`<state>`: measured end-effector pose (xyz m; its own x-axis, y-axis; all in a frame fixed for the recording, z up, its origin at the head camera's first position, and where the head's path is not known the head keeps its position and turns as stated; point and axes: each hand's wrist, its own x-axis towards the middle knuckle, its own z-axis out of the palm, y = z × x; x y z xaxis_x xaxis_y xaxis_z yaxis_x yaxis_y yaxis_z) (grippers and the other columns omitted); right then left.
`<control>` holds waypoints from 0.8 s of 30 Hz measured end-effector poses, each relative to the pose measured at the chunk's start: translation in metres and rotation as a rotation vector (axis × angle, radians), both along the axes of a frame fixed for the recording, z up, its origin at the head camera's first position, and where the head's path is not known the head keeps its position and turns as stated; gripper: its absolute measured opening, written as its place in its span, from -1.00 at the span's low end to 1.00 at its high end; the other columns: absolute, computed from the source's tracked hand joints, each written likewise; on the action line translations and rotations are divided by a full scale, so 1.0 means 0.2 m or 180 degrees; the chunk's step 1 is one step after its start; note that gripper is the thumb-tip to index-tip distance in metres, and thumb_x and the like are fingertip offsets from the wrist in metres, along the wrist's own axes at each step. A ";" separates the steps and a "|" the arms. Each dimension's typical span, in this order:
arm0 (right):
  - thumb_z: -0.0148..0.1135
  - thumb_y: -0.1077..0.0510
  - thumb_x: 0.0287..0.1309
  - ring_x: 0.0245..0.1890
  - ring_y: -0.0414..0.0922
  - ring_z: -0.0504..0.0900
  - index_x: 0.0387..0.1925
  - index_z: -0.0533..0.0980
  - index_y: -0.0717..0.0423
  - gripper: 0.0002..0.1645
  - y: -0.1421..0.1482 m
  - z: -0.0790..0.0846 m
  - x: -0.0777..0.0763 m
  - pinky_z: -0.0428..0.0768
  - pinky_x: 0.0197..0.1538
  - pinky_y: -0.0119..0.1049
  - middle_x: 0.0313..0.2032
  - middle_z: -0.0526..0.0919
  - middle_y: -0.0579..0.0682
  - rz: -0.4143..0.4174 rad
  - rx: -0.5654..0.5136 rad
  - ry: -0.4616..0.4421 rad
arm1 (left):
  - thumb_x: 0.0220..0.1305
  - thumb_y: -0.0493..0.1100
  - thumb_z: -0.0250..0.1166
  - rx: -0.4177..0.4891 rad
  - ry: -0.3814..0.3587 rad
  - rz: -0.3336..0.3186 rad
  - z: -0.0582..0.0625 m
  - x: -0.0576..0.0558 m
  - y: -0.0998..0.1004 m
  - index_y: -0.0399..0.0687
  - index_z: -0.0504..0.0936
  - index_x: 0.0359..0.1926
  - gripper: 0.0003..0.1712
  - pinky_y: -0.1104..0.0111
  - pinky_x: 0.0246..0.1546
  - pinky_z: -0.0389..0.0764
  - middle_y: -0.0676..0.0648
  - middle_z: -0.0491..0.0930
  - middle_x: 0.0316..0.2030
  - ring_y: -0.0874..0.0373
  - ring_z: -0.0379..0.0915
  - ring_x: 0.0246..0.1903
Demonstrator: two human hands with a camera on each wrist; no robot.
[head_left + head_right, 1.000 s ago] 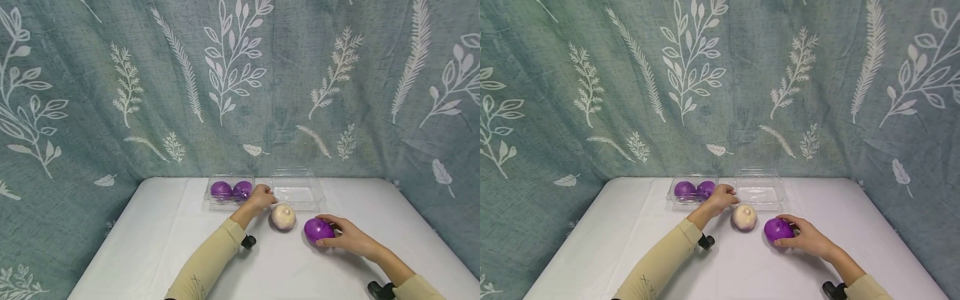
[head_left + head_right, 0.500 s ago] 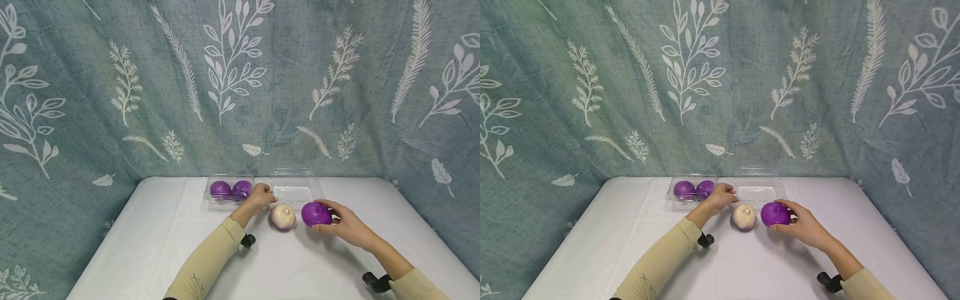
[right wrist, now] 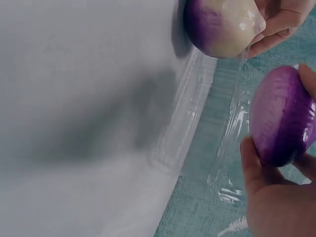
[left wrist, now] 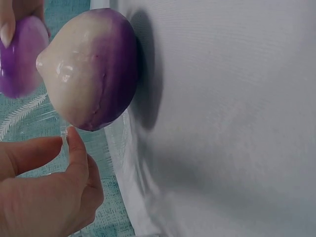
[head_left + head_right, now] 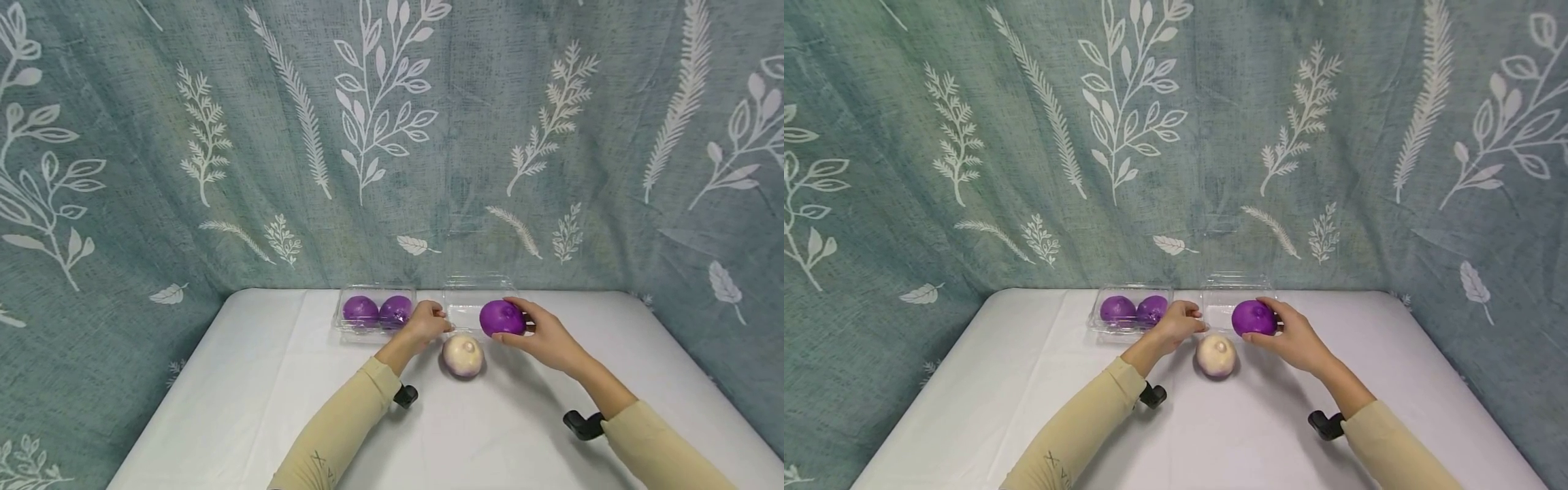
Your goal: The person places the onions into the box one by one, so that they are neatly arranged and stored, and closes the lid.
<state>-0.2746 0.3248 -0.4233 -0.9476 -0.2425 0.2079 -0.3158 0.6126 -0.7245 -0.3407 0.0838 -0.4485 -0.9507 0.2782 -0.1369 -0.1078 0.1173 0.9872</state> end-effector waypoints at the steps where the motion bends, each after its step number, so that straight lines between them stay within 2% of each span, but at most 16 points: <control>1: 0.50 0.00 0.20 0.13 0.27 0.60 0.45 0.28 0.26 -0.07 -0.01 -0.01 -0.02 0.72 0.06 -0.05 0.29 0.44 0.37 -0.0022 -0.0011 0.0003 | 0.21 -0.62 0.19 0.0010 -0.0007 0.0000 0.00 0.00 0.00 -0.66 0.25 0.35 -0.33 0.26 0.13 0.67 -0.35 0.45 0.04 0.00 0.61 -0.14; 8: 0.47 0.01 0.23 0.15 0.32 0.58 0.46 0.24 0.34 -0.05 -0.07 -0.05 -0.11 0.67 0.17 0.14 0.32 0.40 0.43 -0.0122 -0.0005 -0.0034 | 0.20 -0.62 0.18 0.0012 0.0038 0.0011 0.00 0.00 0.01 -0.68 0.26 0.34 -0.34 0.34 0.00 0.69 -0.33 0.45 -0.01 0.01 0.59 -0.15; 17: 0.48 -0.03 0.20 0.12 0.29 0.61 0.42 0.28 0.37 -0.05 -0.16 -0.06 -0.22 0.67 0.17 0.14 0.23 0.50 0.43 -0.0074 0.0251 0.0090 | 0.21 -0.60 0.19 -0.0075 0.0063 0.0016 0.01 0.01 0.00 -0.67 0.24 0.35 -0.32 0.27 0.10 0.68 -0.37 0.46 0.06 -0.07 0.62 -0.08; 24: 0.47 -0.05 0.21 0.11 0.30 0.62 0.42 0.26 0.40 -0.04 -0.19 -0.08 -0.30 0.67 0.16 0.15 0.19 0.53 0.44 0.0018 0.0469 -0.0046 | 0.21 -0.62 0.15 -0.0004 0.0014 -0.0018 0.00 0.01 0.00 -0.67 0.21 0.37 -0.31 0.21 0.17 0.66 -0.31 0.46 0.00 -0.19 0.63 -0.02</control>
